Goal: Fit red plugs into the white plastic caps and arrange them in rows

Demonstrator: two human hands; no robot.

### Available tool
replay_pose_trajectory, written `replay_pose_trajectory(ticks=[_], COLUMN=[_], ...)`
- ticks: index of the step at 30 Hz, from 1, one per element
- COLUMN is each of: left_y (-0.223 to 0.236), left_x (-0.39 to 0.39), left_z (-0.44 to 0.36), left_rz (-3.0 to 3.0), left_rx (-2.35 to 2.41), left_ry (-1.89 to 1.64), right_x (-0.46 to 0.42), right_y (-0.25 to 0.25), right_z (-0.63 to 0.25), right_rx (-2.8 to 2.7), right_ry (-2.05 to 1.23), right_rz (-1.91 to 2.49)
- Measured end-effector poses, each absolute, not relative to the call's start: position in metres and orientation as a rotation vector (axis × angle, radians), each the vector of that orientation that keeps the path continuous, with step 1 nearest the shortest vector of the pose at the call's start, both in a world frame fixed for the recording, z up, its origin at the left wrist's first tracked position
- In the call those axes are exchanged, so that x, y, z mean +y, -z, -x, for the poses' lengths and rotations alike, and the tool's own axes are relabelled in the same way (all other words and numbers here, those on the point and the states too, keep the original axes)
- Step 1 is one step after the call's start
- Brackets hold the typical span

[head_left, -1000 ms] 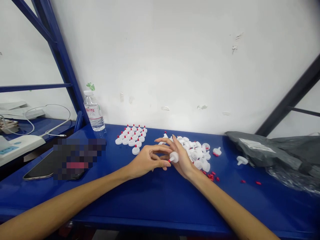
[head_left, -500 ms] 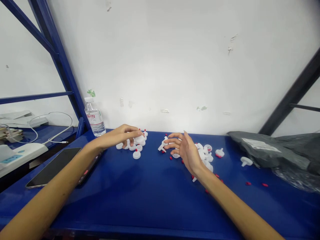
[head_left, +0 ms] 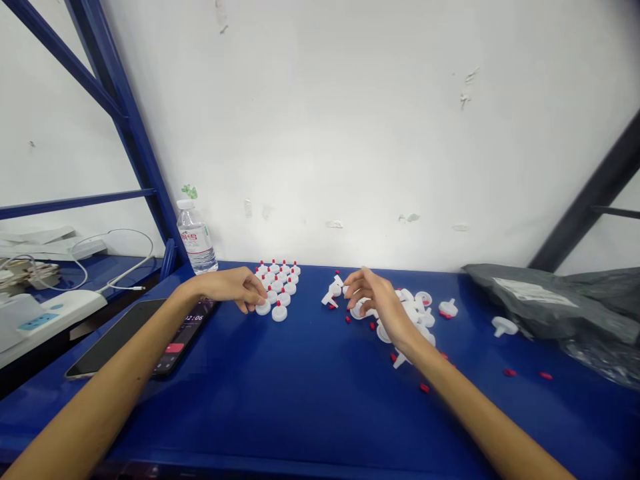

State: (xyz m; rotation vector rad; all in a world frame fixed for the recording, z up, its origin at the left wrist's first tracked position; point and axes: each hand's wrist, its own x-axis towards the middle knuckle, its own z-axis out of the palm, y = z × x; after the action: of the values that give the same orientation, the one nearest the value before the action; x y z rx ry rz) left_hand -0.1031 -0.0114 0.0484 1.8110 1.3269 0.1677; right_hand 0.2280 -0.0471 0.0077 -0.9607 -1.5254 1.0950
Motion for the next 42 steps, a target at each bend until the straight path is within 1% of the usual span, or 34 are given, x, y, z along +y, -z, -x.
replay_pose_trajectory(ticks=[4,6,8,10,12,14,15,16,17,20,24,27,31,38,42], left_y=[-0.044,-0.047,-0.053,-0.061,-0.067,-0.067,-0.064,-0.060,-0.053,-0.026,0.010,0.025,0.032,0.040,0.041], left_x=[-0.011,-0.012,-0.015,-0.018,-0.023,-0.028,-0.032,-0.037,-0.042,-0.058,-0.072,-0.073,-0.062,-0.046,-0.048], left_z=[0.103,0.104,0.103,0.099,0.090,0.075,0.066,0.056,0.045,0.014,-0.018,-0.031,-0.040,-0.042,-0.039], left_rz=[-1.800,-1.810,-1.838,-1.899,-2.006,-2.130,-2.195,-2.274,-2.369,-2.702,-2.855,-2.855,-2.819,-2.719,-2.664], left_rx=[1.334,1.351,1.398,1.466,1.599,1.739,1.769,1.729,1.649,1.385,1.131,1.144,1.218,1.148,1.112], left_ry=[-0.204,-0.195,-0.202,-0.293,-0.575,-1.034,-1.258,-1.402,-1.438,-1.237,-0.837,-0.623,-0.534,-0.619,-0.690], right_x=[-0.052,-0.052,-0.049,-0.045,-0.042,-0.040,-0.039,-0.039,-0.039,-0.039,-0.039,-0.038,-0.036,-0.026,-0.028], right_y=[-0.012,-0.011,-0.009,-0.005,-0.001,0.001,0.002,0.003,0.002,-0.001,-0.010,-0.017,-0.018,-0.007,-0.009], right_z=[-0.233,-0.236,-0.240,-0.244,-0.248,-0.250,-0.250,-0.250,-0.249,-0.248,-0.253,-0.259,-0.265,-0.261,-0.261], right_rx=[-1.907,-2.014,-2.098,-2.185,-2.265,-2.317,-2.329,-2.331,-2.324,-2.278,-2.128,-2.002,-1.940,-1.784,-1.666], right_ry=[-0.377,-0.140,-0.050,-0.020,0.000,0.004,-0.005,-0.019,-0.040,-0.109,-0.191,-0.256,-0.335,-0.918,-1.235], right_rz=[1.286,1.397,1.467,1.522,1.572,1.614,1.625,1.630,1.629,1.595,1.490,1.461,1.421,1.194,1.073])
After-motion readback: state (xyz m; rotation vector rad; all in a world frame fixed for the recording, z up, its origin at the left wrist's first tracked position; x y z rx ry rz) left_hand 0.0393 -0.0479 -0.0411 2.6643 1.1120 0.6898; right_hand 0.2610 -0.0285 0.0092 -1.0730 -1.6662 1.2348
